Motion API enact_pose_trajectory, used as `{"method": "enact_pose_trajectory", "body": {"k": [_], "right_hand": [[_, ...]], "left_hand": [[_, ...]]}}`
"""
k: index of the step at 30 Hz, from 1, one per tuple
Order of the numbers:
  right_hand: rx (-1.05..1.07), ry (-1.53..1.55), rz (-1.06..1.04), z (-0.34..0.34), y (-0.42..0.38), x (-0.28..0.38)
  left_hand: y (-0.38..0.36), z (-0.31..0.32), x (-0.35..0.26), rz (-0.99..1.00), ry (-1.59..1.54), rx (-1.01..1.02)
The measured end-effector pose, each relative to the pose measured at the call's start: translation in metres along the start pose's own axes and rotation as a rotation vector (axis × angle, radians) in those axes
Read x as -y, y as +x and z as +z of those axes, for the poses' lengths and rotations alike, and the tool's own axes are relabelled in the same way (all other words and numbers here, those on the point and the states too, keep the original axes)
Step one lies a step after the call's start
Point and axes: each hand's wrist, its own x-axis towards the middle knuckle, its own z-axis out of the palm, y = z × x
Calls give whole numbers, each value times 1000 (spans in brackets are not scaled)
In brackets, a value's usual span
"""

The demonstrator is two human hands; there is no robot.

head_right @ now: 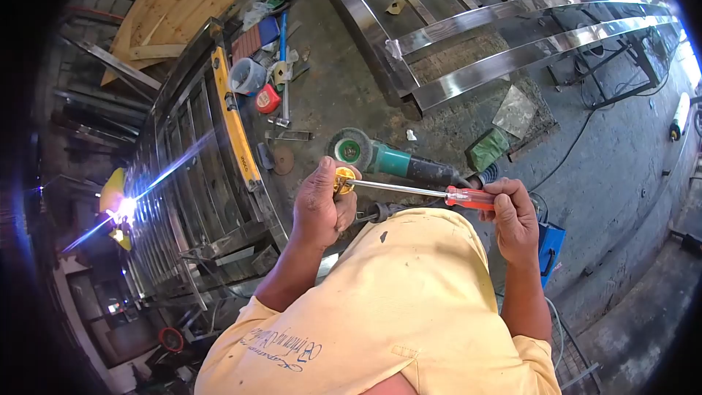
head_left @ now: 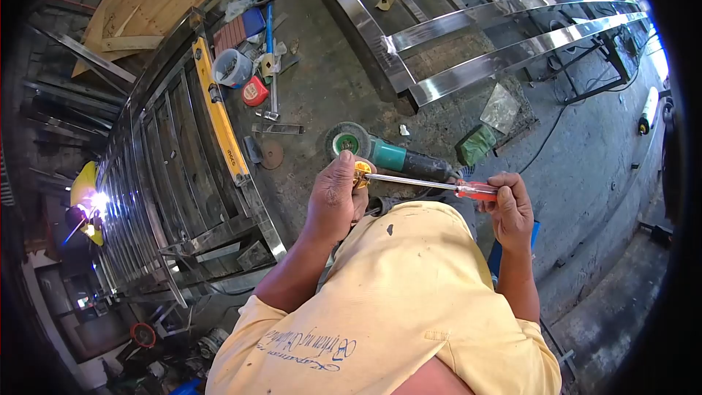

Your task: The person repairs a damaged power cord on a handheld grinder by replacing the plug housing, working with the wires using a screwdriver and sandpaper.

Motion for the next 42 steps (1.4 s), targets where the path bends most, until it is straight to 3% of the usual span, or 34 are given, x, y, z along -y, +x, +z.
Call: {"method": "enact_pose_trajectory", "body": {"k": [7,9,16,19,20,23,26,27,28,37,40,42], "right_hand": [[-139,-55,-3,-2,5,7],[-184,-248,40,-1,22,-1],[-134,-500,244,-27,93,-94],[-25,-837,-9,-17,109,-122],[-28,-900,28,-15,111,-125],[-42,-1477,-287,21,110,-98],[193,-995,-303,93,85,-17],[362,-825,-221,109,74,1],[468,-734,-343,123,65,9],[540,-618,-358,157,58,-5],[355,-232,123,151,52,-4],[302,-33,161,147,58,4]], "left_hand": [[1,-2,-1,-30,-112,2],[1,-4,-2,-50,-157,14],[-1,-3,-2,-50,-208,54],[-1,-4,2,-52,-235,44],[-1,-4,2,-46,-239,36],[0,-5,0,-31,-272,16],[3,-4,-1,-9,-327,-46],[4,-3,0,-5,-346,-64],[6,-5,2,3,-354,-45],[21,7,7,154,-212,-247],[16,5,-2,253,-212,-167],[18,-4,-6,313,-63,-218]]}}
